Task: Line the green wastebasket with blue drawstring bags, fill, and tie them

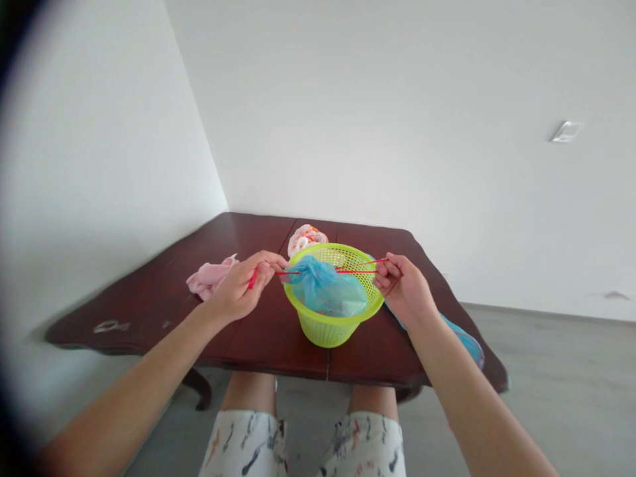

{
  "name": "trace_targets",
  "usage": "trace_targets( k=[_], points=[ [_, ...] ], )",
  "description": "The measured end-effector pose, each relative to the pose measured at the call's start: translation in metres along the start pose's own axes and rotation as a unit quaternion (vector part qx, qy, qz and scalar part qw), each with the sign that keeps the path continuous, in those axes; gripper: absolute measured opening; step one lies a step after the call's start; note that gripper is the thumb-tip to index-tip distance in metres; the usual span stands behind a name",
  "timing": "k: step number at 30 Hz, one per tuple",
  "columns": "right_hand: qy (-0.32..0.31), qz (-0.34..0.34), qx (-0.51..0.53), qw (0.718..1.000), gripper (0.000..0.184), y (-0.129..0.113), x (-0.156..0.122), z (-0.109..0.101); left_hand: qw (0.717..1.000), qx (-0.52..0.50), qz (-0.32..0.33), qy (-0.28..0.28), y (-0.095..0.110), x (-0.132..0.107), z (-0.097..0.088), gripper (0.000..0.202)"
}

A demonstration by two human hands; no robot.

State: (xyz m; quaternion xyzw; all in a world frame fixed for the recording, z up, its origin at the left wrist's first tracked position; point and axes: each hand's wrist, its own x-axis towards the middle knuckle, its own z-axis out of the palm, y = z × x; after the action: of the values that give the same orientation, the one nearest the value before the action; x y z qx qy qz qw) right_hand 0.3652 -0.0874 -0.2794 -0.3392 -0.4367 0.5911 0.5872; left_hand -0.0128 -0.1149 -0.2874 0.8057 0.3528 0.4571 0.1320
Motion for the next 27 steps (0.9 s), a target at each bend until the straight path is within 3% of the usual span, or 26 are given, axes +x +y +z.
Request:
trace_targets(
  k=[3,7,10,13,15,18,20,22,25,27],
  points=[
    [0.013,-0.033,-0.001,0.999,0.06,0.002,-0.002,-0.001,0.991,0.122,0.041,-0.029,0.007,-0.007,-0.004,0.042],
    [0.024,-0.124,-0.04,0.991,0.052,0.004,-0.011,0.009,0.978,0.198,-0.049,-0.05,0.024,-0.005,0.0,0.048],
    [-0.011,-0.178,-0.104,0.978,0.031,0.002,-0.025,0.024,0.955,0.259,-0.126,-0.076,0.031,0.003,0.003,0.06],
    [-0.085,-0.232,-0.235,0.94,0.023,-0.001,-0.041,0.041,0.942,0.292,-0.123,-0.107,0.028,0.012,0.007,0.042],
    [-0.142,-0.269,-0.358,0.883,0.047,0.001,-0.047,0.054,0.962,0.238,-0.079,-0.109,0.022,0.017,0.011,0.035],
    [-0.201,-0.3,-0.497,0.789,0.105,0.015,-0.045,0.073,0.992,0.104,0.0,-0.073,0.018,0.024,0.02,0.022],
    [-0.212,-0.312,-0.525,0.762,0.115,0.028,-0.037,0.083,0.996,0.06,0.039,-0.049,0.02,0.026,0.025,0.019],
    [-0.2,-0.313,-0.519,0.77,0.1,0.037,-0.026,0.089,0.995,0.056,0.068,-0.049,0.027,0.026,0.03,0.023],
    [-0.169,-0.288,-0.535,0.776,0.057,0.037,-0.011,0.092,0.99,0.084,0.093,-0.061,0.038,0.02,0.032,0.033],
    [-0.156,-0.276,-0.613,0.724,0.026,0.027,-0.005,0.092,0.989,0.105,0.101,-0.04,0.04,0.013,0.031,0.037]
  ],
)
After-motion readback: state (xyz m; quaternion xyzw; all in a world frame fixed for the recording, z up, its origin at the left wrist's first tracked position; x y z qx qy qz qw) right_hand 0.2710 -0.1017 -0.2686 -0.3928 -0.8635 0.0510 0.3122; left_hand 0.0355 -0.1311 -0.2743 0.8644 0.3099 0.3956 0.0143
